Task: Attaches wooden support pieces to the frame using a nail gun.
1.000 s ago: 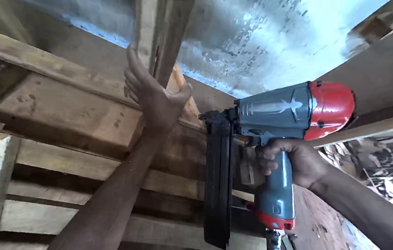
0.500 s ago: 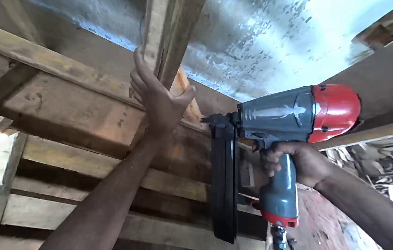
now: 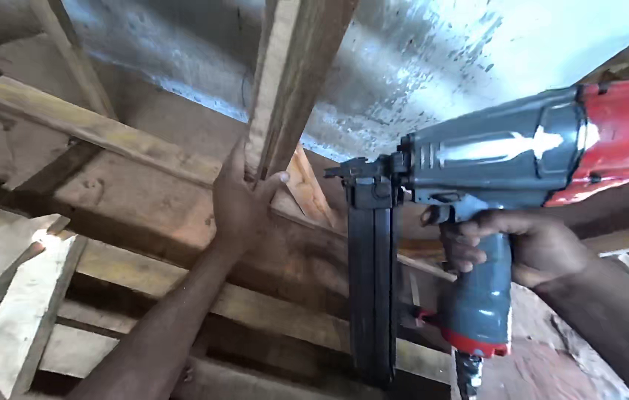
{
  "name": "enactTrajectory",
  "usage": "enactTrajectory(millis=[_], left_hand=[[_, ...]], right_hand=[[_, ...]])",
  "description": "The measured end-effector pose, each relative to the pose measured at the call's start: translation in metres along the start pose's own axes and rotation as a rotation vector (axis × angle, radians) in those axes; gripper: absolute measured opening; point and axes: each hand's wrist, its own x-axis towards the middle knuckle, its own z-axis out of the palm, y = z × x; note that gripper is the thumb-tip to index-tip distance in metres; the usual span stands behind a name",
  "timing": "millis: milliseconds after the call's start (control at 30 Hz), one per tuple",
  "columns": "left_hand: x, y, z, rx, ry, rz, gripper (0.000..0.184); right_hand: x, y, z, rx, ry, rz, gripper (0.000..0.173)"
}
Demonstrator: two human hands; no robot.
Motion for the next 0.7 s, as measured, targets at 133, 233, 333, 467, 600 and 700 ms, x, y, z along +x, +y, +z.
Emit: enactTrajectory(millis=[133,233,333,467,600,700], left_hand=[[0.0,0.005,-0.002,0.081,-0.003,-0.06,0.087],[0.0,0.006,-0.003,0.117,-0.005,-0.067,0.086],[0.002,0.004,-0.004,0.132,-0.003,-0.055,0.085],[0.002,0.006,-0.004,0.148,-0.002,-0.047,0.084],[0.002,0.003,-0.006,0.15,-0.042,-0.048,0.09],[0.002,0.006,-0.016,0.144,-0.134,-0.021,0.103]], right_hand=[[0.026,-0.024,0.013,-0.05,-0.04,-0.014,0.013],[0.035,-0.03,0.016,-0.08,-0.079,-0.037,0.015],[0.035,-0.034,0.019,-0.102,-0.096,-0.046,0.011],[0.035,-0.032,0.013,-0.131,-0.164,-0.064,0.018],[0.039,-0.029,0.009,-0.166,-0.215,-0.063,0.026],[0.039,-0.03,0.014,-0.221,-0.175,-0.048,0.015]])
